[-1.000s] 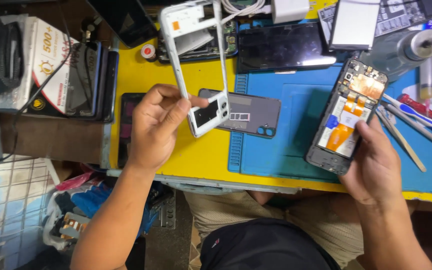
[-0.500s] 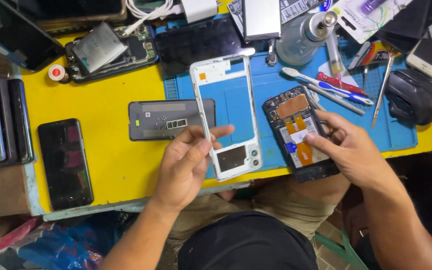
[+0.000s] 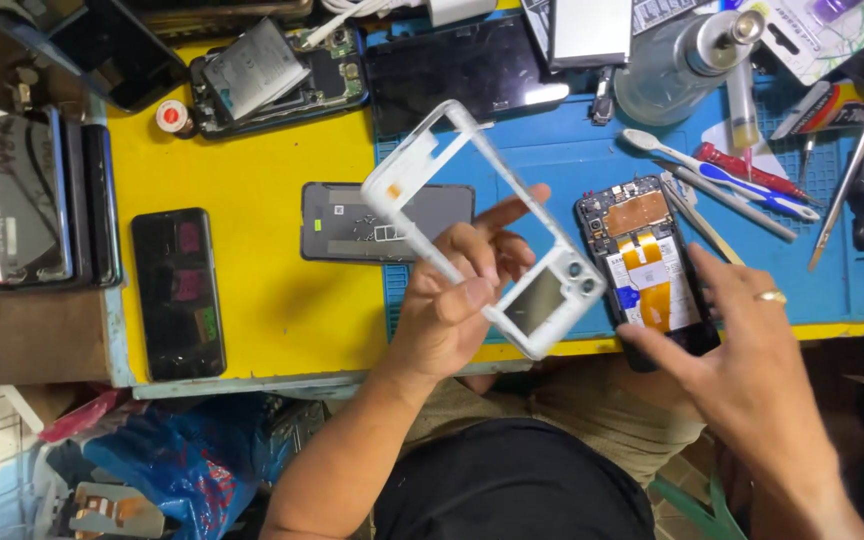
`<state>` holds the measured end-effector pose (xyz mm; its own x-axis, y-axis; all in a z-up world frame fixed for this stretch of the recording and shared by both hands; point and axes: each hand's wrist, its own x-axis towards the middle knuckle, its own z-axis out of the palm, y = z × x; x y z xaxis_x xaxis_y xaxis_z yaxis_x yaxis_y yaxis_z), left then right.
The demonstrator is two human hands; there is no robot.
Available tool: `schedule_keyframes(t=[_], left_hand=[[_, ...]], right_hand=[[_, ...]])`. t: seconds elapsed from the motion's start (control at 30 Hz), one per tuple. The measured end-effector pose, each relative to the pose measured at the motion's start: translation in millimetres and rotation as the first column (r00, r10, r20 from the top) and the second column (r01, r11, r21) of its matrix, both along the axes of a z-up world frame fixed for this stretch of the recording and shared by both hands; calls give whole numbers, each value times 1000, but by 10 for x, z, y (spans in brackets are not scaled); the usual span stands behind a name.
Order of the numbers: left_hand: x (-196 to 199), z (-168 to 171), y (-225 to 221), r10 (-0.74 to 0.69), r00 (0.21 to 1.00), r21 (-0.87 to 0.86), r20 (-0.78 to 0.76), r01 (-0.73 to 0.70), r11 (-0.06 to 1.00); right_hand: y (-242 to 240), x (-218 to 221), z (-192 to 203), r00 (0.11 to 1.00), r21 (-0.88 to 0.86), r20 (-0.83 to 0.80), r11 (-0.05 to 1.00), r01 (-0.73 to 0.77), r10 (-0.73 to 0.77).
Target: The person handles a disassembled smartphone, connecting a charging cable to the internal board and testing the device. They then separate the phone's internal components from a white replacement frame, align the parts, and reassemble the device by snapping the frame onto the internal assembly.
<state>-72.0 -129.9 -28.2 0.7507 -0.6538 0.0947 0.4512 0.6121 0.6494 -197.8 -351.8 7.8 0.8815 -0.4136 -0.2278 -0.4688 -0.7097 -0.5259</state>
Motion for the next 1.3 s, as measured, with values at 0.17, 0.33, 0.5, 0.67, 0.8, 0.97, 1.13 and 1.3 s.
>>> schedule_keyframes(t=[0.17, 0.33, 0.5, 0.67, 0.8, 0.97, 1.13, 1.3], left_hand=[[22, -37, -145, 294, 947, 128, -127, -278, 952], [25, 65, -141, 250, 957, -179, -149, -275, 945], [-73, 99, -187, 303, 921, -248, -243, -361, 899], [-178, 174, -246, 363, 884, -253, -294, -438, 863], [-251, 211, -244, 385, 879, -216, -280, -449, 867], [-323, 140, -206, 401, 895, -223, -195, -438, 871], [-289, 98, -144, 355, 914, -234, -195, -394, 889], [-237, 73, -70, 206, 933, -308, -295, -297, 904]], right_hand=[[130, -198, -221, 982, -147, 133, 982, -118, 138], [148, -275, -355, 919, -330, 288, 929, -168, 268], [201, -344, -283, 928, -432, 266, 893, -128, 262], [434, -227, -161, 620, -316, 624, 879, -357, 476], [638, 5, -31, 515, -330, 664, 831, -449, 542], [716, 173, 70, 404, -379, 706, 792, -479, 582], [766, 118, 5, 480, -179, 728, 812, -556, 489], [705, -55, 6, 519, 129, 700, 628, -768, 490]])
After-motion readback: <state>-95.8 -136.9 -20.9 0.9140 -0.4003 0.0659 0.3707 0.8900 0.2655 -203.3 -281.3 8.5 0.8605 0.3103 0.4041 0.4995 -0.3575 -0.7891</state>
